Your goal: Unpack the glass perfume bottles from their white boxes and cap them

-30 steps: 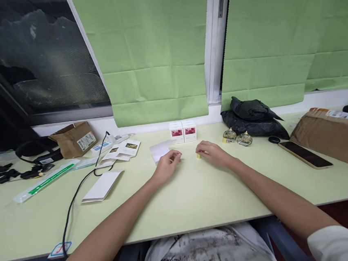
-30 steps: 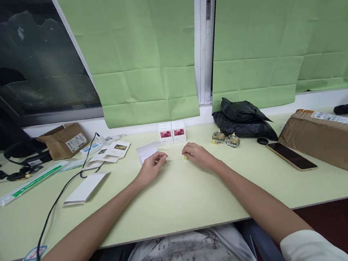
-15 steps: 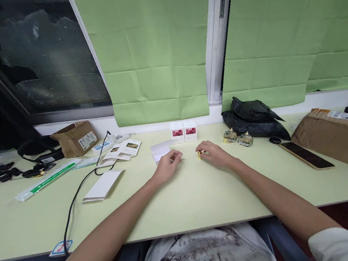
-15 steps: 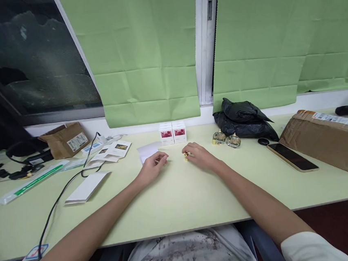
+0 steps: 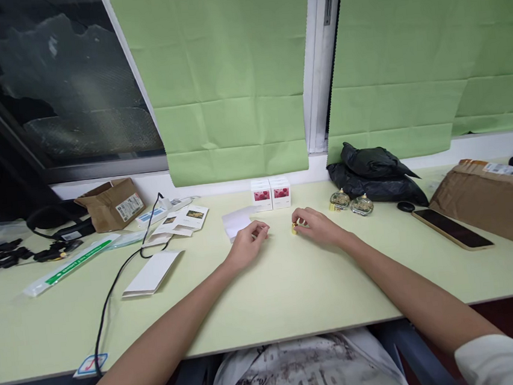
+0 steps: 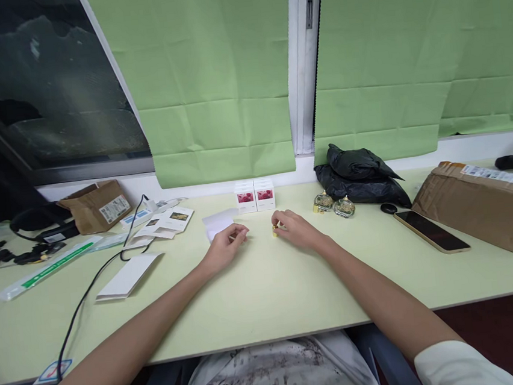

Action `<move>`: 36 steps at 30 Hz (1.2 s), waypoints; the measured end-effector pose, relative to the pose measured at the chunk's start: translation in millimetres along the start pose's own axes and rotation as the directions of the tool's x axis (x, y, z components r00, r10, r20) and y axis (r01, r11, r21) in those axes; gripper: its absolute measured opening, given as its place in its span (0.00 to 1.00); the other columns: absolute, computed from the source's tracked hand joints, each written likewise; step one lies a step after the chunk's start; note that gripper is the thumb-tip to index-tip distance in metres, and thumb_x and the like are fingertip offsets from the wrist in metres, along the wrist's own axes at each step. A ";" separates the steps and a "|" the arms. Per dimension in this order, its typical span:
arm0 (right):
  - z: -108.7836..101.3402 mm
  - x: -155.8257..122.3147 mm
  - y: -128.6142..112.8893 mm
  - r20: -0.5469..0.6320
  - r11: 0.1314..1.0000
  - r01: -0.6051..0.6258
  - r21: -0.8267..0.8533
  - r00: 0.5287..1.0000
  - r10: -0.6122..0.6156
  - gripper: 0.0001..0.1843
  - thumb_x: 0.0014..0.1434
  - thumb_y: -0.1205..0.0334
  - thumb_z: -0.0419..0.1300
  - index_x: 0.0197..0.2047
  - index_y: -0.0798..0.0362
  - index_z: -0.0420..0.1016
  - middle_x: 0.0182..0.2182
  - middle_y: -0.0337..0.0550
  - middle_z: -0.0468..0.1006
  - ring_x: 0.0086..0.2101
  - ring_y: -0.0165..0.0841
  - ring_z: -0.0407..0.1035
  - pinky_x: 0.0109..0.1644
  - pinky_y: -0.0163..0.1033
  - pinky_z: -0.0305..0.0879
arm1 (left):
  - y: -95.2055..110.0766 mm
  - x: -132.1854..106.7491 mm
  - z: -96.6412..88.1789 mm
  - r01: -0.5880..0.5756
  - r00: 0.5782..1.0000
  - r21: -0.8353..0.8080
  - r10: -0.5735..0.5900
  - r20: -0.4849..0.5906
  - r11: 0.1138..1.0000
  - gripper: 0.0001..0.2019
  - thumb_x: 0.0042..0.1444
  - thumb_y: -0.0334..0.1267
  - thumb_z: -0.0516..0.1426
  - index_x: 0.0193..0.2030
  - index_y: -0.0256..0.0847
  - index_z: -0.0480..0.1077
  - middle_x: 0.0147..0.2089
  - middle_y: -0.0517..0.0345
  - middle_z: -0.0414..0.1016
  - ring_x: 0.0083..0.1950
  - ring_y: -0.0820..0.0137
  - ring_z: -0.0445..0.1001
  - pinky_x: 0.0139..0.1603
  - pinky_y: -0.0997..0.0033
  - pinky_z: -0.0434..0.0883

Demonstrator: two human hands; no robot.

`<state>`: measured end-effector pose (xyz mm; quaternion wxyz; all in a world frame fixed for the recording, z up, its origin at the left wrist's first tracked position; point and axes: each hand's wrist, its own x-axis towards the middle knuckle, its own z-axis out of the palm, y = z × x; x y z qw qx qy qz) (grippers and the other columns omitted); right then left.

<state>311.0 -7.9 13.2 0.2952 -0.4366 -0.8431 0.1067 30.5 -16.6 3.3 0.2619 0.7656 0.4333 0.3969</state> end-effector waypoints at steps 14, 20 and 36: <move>3.3 1.0 3.0 -0.007 0.999 -0.045 0.019 0.999 0.045 0.06 0.65 0.60 0.61 0.46 0.47 0.71 0.41 0.42 0.74 0.42 0.37 0.70 0.47 0.41 0.65 | -3.3 -0.4 0.4 -0.024 1.000 0.025 0.024 0.015 0.999 0.18 0.70 0.54 0.52 0.48 0.44 0.75 0.38 0.57 0.79 0.40 0.66 0.75 0.40 0.67 0.69; 3.0 1.3 1.1 -0.004 1.000 -0.024 0.020 1.000 0.024 0.05 0.65 0.60 0.61 0.45 0.47 0.70 0.41 0.41 0.74 0.42 0.36 0.70 0.47 0.40 0.64 | -3.1 -1.1 0.1 -0.023 1.000 0.027 0.023 0.011 0.999 0.17 0.70 0.53 0.52 0.49 0.45 0.75 0.38 0.58 0.79 0.40 0.65 0.76 0.41 0.67 0.69; 3.7 0.1 -0.8 -0.001 0.998 -0.059 -0.010 0.998 0.059 0.08 0.66 0.59 0.60 0.47 0.48 0.68 0.38 0.39 0.73 0.38 0.35 0.67 0.44 0.39 0.61 | -4.2 -0.4 -0.3 -0.035 0.999 0.047 0.034 0.029 0.998 0.16 0.70 0.53 0.52 0.48 0.45 0.75 0.38 0.58 0.79 0.41 0.66 0.76 0.41 0.67 0.69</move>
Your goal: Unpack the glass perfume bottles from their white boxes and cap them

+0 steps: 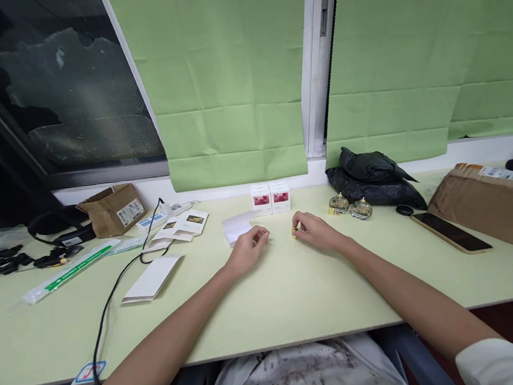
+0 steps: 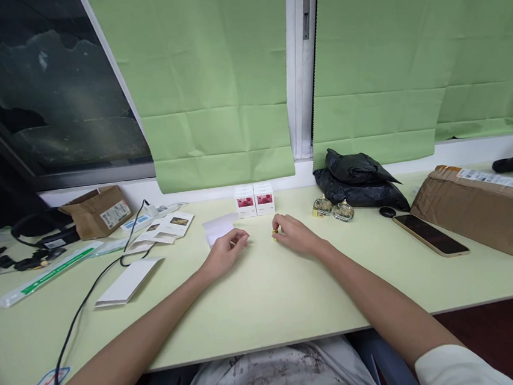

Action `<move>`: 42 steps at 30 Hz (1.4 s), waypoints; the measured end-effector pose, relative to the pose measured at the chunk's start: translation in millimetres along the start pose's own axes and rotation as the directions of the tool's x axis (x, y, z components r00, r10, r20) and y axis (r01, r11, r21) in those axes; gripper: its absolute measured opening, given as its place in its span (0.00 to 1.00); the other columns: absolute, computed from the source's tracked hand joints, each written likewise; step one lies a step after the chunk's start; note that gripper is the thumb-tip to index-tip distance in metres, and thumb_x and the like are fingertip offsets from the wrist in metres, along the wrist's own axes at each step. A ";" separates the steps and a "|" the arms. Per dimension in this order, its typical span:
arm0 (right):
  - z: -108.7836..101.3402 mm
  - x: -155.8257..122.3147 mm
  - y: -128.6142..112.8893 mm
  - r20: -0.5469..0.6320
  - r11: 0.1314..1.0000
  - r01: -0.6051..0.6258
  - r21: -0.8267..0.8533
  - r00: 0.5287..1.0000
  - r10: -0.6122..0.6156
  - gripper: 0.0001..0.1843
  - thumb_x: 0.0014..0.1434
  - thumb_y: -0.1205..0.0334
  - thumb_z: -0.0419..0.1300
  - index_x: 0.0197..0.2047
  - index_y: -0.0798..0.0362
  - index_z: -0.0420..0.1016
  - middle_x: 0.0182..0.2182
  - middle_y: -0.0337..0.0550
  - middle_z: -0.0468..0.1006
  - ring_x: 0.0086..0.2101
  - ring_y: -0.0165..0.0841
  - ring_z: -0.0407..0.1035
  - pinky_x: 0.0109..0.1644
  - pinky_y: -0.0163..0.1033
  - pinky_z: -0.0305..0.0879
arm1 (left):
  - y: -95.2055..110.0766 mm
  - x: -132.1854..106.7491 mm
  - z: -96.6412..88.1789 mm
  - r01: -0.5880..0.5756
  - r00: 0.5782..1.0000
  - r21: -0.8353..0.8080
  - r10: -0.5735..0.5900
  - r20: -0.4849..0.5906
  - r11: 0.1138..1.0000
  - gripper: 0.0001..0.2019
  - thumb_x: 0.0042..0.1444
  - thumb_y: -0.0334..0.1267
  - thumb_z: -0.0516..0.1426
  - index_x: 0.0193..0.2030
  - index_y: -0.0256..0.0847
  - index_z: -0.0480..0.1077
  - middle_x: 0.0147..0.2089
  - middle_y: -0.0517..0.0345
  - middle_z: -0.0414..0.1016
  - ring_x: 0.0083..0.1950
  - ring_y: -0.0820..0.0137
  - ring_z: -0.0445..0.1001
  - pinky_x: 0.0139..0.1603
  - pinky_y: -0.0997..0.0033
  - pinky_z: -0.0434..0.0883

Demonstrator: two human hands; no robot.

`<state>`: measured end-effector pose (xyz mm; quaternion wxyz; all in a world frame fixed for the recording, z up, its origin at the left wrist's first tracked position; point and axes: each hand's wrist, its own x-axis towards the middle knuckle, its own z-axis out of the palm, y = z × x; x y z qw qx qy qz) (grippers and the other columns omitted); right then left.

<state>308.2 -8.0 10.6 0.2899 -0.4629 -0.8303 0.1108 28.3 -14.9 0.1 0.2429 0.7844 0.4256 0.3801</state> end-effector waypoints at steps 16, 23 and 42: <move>-45.9 -1.3 46.5 0.042 0.951 -0.084 -0.299 0.994 0.101 0.05 0.62 0.66 0.62 0.41 0.51 0.69 0.37 0.42 0.78 0.36 0.35 0.69 0.38 0.36 0.55 | 4.1 -1.9 -1.7 0.018 1.000 0.014 -0.018 0.012 1.000 0.16 0.70 0.52 0.52 0.48 0.45 0.74 0.39 0.58 0.79 0.40 0.65 0.75 0.40 0.66 0.68; -81.6 -11.3 81.7 0.038 0.789 -0.315 -0.527 0.919 0.392 0.04 0.58 0.68 0.65 0.35 0.52 0.73 0.36 0.46 0.80 0.36 0.36 0.72 0.34 0.36 0.52 | 6.1 -2.0 -2.1 0.020 1.000 0.020 -0.020 0.015 1.000 0.15 0.71 0.51 0.52 0.45 0.45 0.74 0.39 0.58 0.79 0.40 0.66 0.75 0.41 0.67 0.69; -100.6 -22.4 103.5 -0.059 0.690 -0.438 -0.576 0.864 0.500 0.08 0.57 0.72 0.62 0.39 0.54 0.81 0.38 0.51 0.83 0.41 0.41 0.76 0.39 0.37 0.61 | 8.2 -3.2 -2.4 0.007 1.000 0.011 -0.007 0.028 1.000 0.17 0.70 0.54 0.51 0.46 0.45 0.74 0.38 0.57 0.79 0.39 0.65 0.75 0.40 0.66 0.70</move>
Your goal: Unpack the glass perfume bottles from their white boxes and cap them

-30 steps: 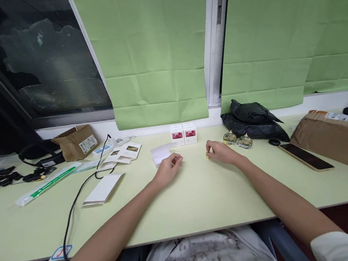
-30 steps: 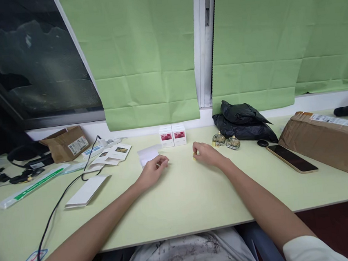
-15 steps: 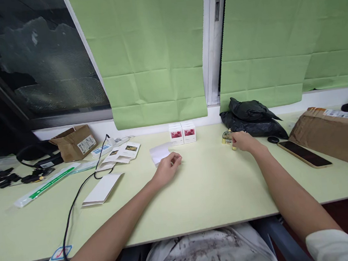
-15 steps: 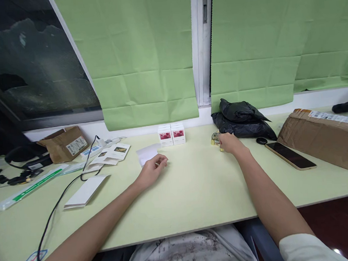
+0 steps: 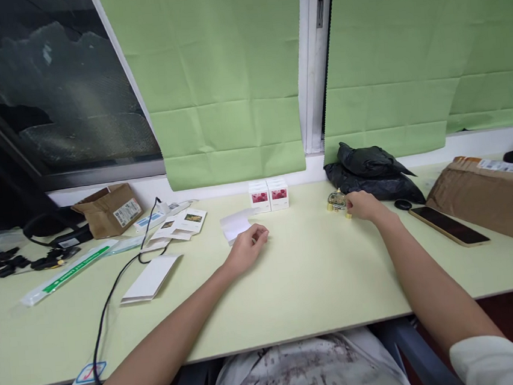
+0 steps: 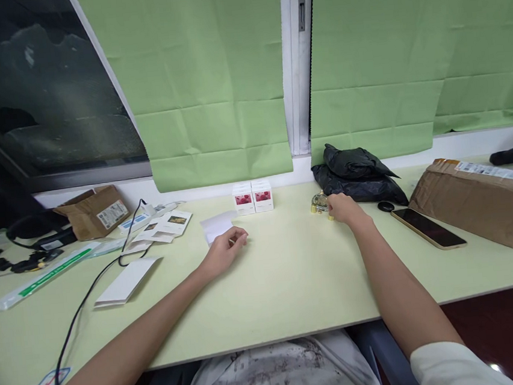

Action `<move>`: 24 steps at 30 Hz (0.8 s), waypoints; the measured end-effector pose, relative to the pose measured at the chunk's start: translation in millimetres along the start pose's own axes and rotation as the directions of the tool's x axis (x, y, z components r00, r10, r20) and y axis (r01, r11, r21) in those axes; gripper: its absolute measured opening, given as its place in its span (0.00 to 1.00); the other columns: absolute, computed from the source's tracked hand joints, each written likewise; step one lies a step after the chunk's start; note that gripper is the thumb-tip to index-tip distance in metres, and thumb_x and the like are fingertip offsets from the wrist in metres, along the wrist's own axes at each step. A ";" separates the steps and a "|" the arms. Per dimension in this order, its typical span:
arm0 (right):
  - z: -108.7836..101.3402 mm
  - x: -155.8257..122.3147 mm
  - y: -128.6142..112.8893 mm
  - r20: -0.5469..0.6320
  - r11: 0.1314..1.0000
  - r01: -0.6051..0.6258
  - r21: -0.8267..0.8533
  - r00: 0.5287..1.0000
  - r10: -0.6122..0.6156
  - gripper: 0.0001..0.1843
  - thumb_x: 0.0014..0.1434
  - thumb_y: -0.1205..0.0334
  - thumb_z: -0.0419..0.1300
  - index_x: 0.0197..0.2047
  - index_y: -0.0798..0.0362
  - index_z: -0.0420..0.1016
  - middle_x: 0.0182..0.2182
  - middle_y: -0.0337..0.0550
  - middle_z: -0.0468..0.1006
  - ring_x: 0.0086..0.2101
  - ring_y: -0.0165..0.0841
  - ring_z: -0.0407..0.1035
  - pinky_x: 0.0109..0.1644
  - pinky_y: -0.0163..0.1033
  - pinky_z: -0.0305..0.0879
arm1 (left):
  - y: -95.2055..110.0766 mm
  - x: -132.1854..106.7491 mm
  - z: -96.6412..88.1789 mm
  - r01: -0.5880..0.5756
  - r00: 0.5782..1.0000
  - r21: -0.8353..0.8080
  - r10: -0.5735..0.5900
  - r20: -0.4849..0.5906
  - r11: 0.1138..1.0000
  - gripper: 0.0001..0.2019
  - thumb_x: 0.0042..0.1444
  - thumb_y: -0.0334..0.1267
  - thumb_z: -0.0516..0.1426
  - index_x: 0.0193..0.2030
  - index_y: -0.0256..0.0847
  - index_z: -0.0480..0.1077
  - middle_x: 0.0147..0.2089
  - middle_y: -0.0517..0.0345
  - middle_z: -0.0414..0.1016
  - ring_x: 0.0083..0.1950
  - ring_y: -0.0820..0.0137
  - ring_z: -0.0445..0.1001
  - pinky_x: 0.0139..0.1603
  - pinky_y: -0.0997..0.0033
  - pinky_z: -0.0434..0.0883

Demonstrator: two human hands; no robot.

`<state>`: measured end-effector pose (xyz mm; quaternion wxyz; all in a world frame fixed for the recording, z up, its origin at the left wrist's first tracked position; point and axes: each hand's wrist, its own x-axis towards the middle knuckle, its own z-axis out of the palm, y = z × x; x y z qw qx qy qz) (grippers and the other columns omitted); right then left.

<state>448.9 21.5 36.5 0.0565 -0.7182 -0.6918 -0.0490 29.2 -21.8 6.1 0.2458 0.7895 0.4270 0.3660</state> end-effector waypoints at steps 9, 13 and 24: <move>1.7 1.3 1.9 -0.037 1.000 0.021 0.002 0.999 -0.021 0.11 0.58 0.75 0.59 0.37 0.53 0.80 0.38 0.49 0.83 0.40 0.40 0.76 0.37 0.37 0.58 | -0.8 0.1 0.5 -0.003 1.000 0.007 0.003 0.021 1.000 0.17 0.70 0.54 0.51 0.47 0.44 0.73 0.38 0.56 0.79 0.40 0.65 0.76 0.40 0.66 0.69; 1.4 0.9 2.7 -0.067 1.000 0.013 0.021 0.998 -0.011 0.12 0.57 0.75 0.59 0.38 0.52 0.80 0.37 0.48 0.83 0.39 0.39 0.75 0.38 0.37 0.58 | -0.7 0.1 0.2 -0.008 1.000 0.005 0.008 0.028 1.000 0.17 0.71 0.53 0.51 0.48 0.45 0.73 0.38 0.57 0.79 0.40 0.65 0.75 0.40 0.66 0.69; 2.8 1.8 2.5 -0.054 1.000 0.022 0.003 0.998 -0.021 0.11 0.59 0.76 0.59 0.36 0.53 0.79 0.37 0.49 0.82 0.40 0.39 0.75 0.36 0.37 0.54 | -1.5 0.3 0.6 -0.005 0.999 -0.002 0.005 0.032 1.000 0.16 0.70 0.52 0.52 0.48 0.45 0.74 0.37 0.58 0.79 0.39 0.66 0.75 0.39 0.67 0.68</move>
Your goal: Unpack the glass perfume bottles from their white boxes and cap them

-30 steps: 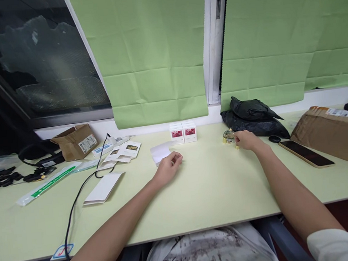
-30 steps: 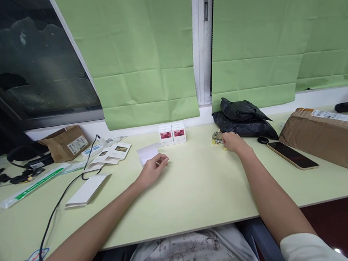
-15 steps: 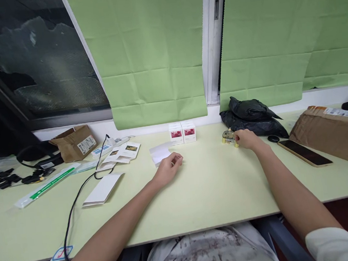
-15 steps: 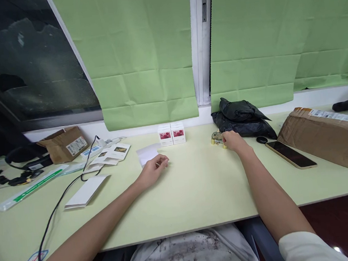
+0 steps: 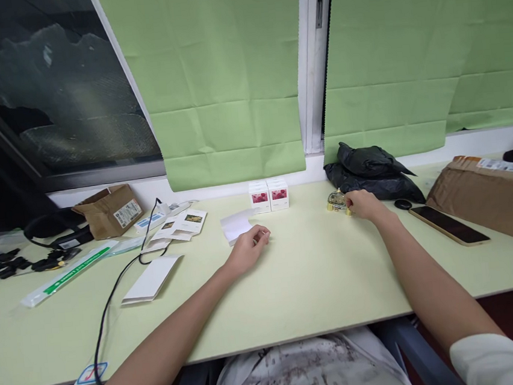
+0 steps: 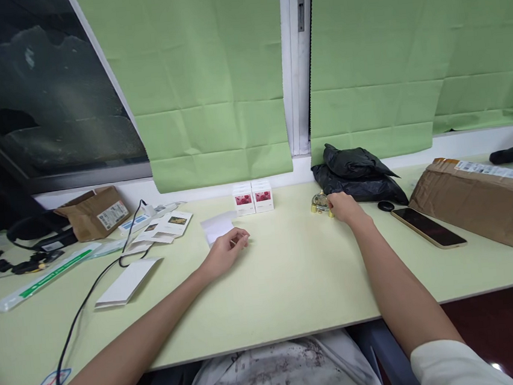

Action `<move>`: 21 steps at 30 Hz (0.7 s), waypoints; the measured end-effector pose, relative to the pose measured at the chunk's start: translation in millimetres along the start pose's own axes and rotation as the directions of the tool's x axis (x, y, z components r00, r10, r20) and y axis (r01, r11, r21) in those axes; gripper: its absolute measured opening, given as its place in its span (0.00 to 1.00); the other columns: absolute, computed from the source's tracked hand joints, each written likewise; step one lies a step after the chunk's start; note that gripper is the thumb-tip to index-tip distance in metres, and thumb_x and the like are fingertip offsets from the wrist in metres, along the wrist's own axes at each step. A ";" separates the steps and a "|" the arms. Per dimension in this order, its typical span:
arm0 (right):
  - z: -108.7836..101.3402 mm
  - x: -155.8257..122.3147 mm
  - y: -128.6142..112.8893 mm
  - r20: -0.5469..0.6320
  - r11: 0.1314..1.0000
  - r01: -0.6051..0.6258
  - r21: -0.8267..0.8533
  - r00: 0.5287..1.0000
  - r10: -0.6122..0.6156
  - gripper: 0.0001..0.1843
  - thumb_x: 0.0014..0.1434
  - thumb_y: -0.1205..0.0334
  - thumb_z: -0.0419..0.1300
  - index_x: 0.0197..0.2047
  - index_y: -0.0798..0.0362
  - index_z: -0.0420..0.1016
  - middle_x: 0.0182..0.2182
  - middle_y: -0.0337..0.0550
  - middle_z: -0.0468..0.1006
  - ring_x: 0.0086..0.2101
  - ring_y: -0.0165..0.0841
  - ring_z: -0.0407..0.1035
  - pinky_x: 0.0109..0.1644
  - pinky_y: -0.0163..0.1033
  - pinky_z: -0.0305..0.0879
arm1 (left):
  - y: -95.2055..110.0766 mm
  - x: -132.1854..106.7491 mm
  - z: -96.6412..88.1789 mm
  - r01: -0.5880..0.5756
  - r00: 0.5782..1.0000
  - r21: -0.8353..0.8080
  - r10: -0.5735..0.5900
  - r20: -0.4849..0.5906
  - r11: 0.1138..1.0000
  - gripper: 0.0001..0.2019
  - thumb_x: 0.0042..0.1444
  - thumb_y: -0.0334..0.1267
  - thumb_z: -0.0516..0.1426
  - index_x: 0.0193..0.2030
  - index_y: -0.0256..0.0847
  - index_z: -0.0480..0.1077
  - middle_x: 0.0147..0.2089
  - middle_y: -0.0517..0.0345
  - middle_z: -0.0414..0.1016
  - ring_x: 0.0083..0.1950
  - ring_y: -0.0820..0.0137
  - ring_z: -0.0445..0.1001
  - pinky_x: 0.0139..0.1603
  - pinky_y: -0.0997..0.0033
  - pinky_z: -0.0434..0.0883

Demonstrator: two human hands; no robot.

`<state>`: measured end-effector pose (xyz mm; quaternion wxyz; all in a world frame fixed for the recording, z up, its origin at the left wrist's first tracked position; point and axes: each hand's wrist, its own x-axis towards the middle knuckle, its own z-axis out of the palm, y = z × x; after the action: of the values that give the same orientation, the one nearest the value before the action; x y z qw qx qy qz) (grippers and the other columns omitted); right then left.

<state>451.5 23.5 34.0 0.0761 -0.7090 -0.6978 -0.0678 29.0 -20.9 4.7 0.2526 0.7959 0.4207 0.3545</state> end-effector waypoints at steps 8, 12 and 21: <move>-12.0 -6.2 -7.7 -0.051 1.000 0.020 0.011 0.998 -0.019 0.11 0.60 0.75 0.57 0.38 0.52 0.79 0.38 0.48 0.82 0.39 0.39 0.74 0.36 0.38 0.52 | 1.6 -0.9 0.0 0.008 1.000 0.005 -0.008 0.003 1.000 0.17 0.70 0.53 0.51 0.48 0.45 0.74 0.37 0.57 0.79 0.38 0.66 0.74 0.38 0.67 0.68; -24.0 -13.3 -14.8 -0.145 0.998 0.059 0.035 0.988 -0.054 0.09 0.65 0.70 0.56 0.41 0.50 0.77 0.38 0.47 0.82 0.38 0.38 0.73 0.35 0.38 0.51 | 1.2 -0.8 0.5 0.009 1.000 -0.003 -0.009 0.002 1.000 0.17 0.70 0.53 0.52 0.48 0.45 0.74 0.37 0.57 0.79 0.38 0.65 0.75 0.38 0.66 0.69; -15.0 -10.0 -2.3 0.107 0.990 -0.129 -0.059 0.985 0.135 0.15 0.67 0.52 0.61 0.45 0.55 0.80 0.45 0.62 0.82 0.45 0.49 0.78 0.42 0.42 0.65 | 0.7 -0.5 0.2 0.010 1.000 -0.001 -0.010 0.016 1.000 0.17 0.70 0.53 0.52 0.48 0.45 0.74 0.37 0.58 0.79 0.37 0.66 0.74 0.38 0.67 0.69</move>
<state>449.1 10.7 46.7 0.0233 -0.7580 -0.6506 -0.0414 29.3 -21.7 5.0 0.2583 0.7965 0.4226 0.3469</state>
